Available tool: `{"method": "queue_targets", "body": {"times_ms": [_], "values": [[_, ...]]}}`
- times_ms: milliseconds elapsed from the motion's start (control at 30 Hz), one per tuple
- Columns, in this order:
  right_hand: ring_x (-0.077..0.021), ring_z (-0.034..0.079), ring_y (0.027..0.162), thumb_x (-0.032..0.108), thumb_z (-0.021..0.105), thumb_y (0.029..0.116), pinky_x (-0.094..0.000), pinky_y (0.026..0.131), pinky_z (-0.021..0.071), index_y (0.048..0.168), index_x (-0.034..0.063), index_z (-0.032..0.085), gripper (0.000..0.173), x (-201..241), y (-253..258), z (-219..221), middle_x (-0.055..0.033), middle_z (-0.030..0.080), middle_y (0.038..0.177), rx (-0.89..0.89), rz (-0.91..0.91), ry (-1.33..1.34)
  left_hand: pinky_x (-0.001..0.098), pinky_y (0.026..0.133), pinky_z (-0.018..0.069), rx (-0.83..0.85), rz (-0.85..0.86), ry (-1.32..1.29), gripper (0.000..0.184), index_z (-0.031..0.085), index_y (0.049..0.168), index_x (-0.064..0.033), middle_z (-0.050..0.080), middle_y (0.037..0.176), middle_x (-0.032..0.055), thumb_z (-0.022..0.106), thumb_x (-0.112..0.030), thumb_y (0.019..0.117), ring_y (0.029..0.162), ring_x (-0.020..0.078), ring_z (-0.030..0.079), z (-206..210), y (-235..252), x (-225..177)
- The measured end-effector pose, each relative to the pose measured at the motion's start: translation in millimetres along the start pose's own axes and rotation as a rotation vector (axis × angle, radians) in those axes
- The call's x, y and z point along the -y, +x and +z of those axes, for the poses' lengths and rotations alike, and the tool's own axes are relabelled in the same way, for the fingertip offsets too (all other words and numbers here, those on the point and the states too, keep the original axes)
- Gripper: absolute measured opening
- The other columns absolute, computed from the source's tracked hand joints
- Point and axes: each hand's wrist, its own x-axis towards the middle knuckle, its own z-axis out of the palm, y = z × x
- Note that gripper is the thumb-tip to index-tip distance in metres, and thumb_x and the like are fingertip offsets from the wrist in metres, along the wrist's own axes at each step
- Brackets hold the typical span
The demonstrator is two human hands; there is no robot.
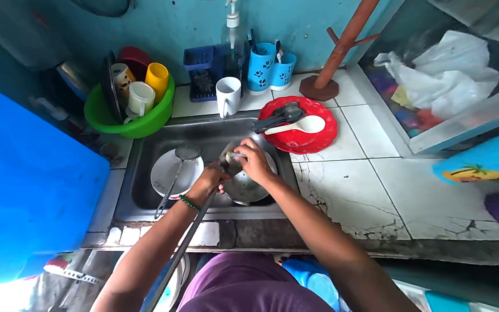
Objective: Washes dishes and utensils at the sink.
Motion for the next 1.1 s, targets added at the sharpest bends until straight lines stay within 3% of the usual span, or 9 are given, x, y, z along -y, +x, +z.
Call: {"method": "queue_targets", "body": {"times_ms": [67, 167, 267, 367, 533, 667, 867, 1000, 1100], "values": [[-0.0393, 0.066, 0.105, -0.006, 0.068, 0.0911, -0.0492, 0.095, 0.0549, 0.107, -0.0092, 0.073, 0.017, 4.3, -2.1, 10.9, -0.0279, 0.065, 0.113, -0.113, -0.002, 0.069, 0.0162, 0.040, 0.0390, 0.064, 0.000, -0.030, 0.029, 0.044, 0.130, -0.0039, 0.050, 0.070, 0.0020, 0.045, 0.004, 0.1025, 0.043, 0.0033, 0.042, -1.0, 0.5, -3.2], [-0.0384, 0.066, 0.106, -0.013, 0.063, 0.0886, -0.0490, 0.097, 0.0539, 0.109, -0.0092, 0.074, 0.024, 18.6, -6.7, 21.0, -0.0274, 0.067, 0.111, -0.032, -0.098, 0.196, 0.0145, 0.039, 0.0391, 0.103, 0.002, -0.039, 0.010, 0.047, 0.103, -0.0038, 0.045, 0.059, -0.0013, 0.045, 0.006, 0.1000, 0.041, 0.0024, 0.042, -3.9, 5.4, -5.2], [-0.0400, 0.065, 0.104, -0.011, 0.057, 0.0935, -0.0505, 0.095, 0.0538, 0.109, -0.0078, 0.074, 0.023, 5.4, 3.8, 15.2, -0.0276, 0.066, 0.107, -0.032, -0.148, 0.096, 0.0133, 0.039, 0.0379, 0.148, 0.027, -0.055, 0.020, 0.048, 0.117, -0.0031, 0.052, 0.067, 0.0005, 0.043, 0.007, 0.1005, 0.042, 0.0006, 0.041, -6.6, -0.3, -4.5], [-0.0445, 0.064, 0.107, -0.011, 0.055, 0.0947, -0.0510, 0.098, 0.0533, 0.113, -0.0101, 0.072, 0.025, -4.2, 7.0, 16.9, -0.0312, 0.064, 0.110, -0.235, -0.067, -0.053, 0.0133, 0.039, 0.0371, 0.111, 0.053, -0.097, 0.030, 0.046, 0.130, -0.0013, 0.058, 0.076, 0.0046, 0.040, 0.007, 0.1020, 0.042, 0.0002, 0.041, -5.5, -3.0, -5.4], [-0.0433, 0.062, 0.114, -0.016, 0.059, 0.0882, -0.0507, 0.102, 0.0514, 0.119, -0.0104, 0.070, 0.033, 12.0, -19.4, 26.9, -0.0305, 0.063, 0.117, -0.057, -0.044, 0.056, 0.0153, 0.039, 0.0371, 0.018, 0.091, -0.158, 0.021, 0.043, 0.123, -0.0030, 0.051, 0.068, 0.0033, 0.042, 0.004, 0.1034, 0.041, 0.0033, 0.041, -9.5, 4.5, -9.9], [-0.0474, 0.061, 0.112, -0.016, 0.056, 0.0900, -0.0546, 0.100, 0.0506, 0.125, -0.0092, 0.068, 0.037, 0.9, -15.4, 22.7, -0.0325, 0.062, 0.115, -0.121, -0.005, -0.056, 0.0139, 0.039, 0.0372, 0.043, 0.077, -0.182, 0.020, 0.045, 0.124, -0.0014, 0.059, 0.078, 0.0069, 0.041, 0.003, 0.1046, 0.042, 0.0017, 0.042, -10.0, 3.8, -6.8], [-0.0465, 0.061, 0.117, -0.015, 0.058, 0.0910, -0.0541, 0.104, 0.0497, 0.125, -0.0091, 0.067, 0.036, -5.0, -18.5, 14.4, -0.0315, 0.063, 0.122, -0.010, 0.033, -0.092, 0.0146, 0.040, 0.0394, 0.021, 0.084, -0.062, 0.014, 0.047, 0.117, 0.0002, 0.054, 0.068, 0.0032, 0.045, 0.003, 0.1033, 0.042, 0.0023, 0.042, -12.2, -0.4, -6.1], [-0.0485, 0.056, 0.125, -0.007, 0.065, 0.0906, -0.0606, 0.106, 0.0457, 0.113, -0.0095, 0.070, 0.023, -23.5, -13.5, -1.1, -0.0324, 0.057, 0.133, 0.360, 0.348, -0.342, 0.0180, 0.041, 0.0424, -0.086, 0.192, 0.167, 0.028, 0.055, 0.128, 0.0029, 0.056, 0.069, 0.0044, 0.059, -0.003, 0.1009, 0.042, 0.0051, 0.045, -24.4, -5.2, -2.6], [-0.0494, 0.040, 0.142, 0.013, 0.064, 0.0988, -0.0661, 0.113, 0.0358, 0.139, 0.0065, 0.062, 0.040, -31.1, -18.9, 4.3, -0.0305, 0.043, 0.151, 0.774, 0.411, -0.411, 0.0210, 0.043, 0.0448, -0.104, 0.260, 0.418, 0.029, 0.060, 0.128, -0.0007, 0.057, 0.067, 0.0058, 0.065, -0.009, 0.1004, 0.042, 0.0072, 0.047, -26.0, -10.5, -9.8]]}}
